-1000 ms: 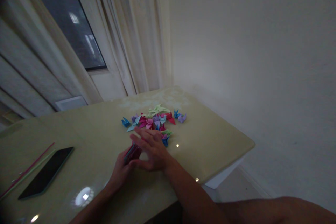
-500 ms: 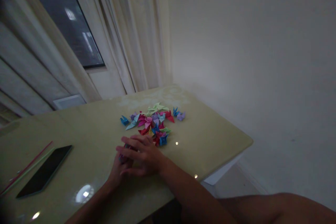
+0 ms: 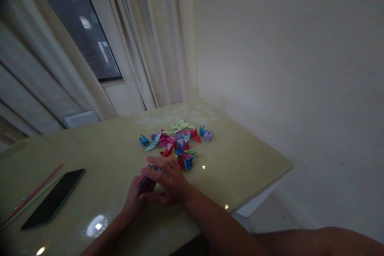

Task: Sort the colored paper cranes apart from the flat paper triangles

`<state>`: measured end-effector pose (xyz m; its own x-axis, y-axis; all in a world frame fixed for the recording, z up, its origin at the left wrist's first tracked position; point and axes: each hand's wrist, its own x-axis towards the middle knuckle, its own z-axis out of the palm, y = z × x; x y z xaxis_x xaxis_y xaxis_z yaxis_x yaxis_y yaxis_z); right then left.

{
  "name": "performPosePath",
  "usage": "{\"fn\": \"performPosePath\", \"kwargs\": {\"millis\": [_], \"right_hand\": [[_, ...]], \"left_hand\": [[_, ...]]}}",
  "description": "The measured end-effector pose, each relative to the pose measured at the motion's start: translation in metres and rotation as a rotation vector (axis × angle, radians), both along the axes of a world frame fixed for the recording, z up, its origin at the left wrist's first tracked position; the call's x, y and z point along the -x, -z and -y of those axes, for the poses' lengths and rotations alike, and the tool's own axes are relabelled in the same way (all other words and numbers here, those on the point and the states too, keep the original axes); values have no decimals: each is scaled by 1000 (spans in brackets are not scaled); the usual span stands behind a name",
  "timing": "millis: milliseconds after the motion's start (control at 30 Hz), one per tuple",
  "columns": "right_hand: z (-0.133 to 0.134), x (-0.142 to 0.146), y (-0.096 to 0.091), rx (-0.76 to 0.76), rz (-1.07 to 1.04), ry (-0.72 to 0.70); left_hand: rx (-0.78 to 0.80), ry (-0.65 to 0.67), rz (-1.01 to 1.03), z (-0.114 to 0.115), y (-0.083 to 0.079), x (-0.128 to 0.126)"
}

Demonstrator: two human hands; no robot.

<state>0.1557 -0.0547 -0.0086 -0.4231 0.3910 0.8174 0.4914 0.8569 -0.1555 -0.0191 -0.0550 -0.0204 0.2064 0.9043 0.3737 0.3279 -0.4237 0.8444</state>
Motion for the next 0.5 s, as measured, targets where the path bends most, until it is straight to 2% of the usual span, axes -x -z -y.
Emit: {"fn": "performPosePath", "kwargs": {"millis": [167, 233, 367, 500], "right_hand": [[-3, -5, 8, -81, -324, 34], [-3, -2, 6, -25, -256, 12], [-2, 7, -2, 197, 62, -163], [-3, 11, -5, 267, 98, -140]], "left_hand": [[31, 3, -26, 1, -5, 1], [47, -7, -41, 2, -5, 1], [65, 9, -30, -1, -2, 2], [25, 8, -19, -4, -3, 3]]}}
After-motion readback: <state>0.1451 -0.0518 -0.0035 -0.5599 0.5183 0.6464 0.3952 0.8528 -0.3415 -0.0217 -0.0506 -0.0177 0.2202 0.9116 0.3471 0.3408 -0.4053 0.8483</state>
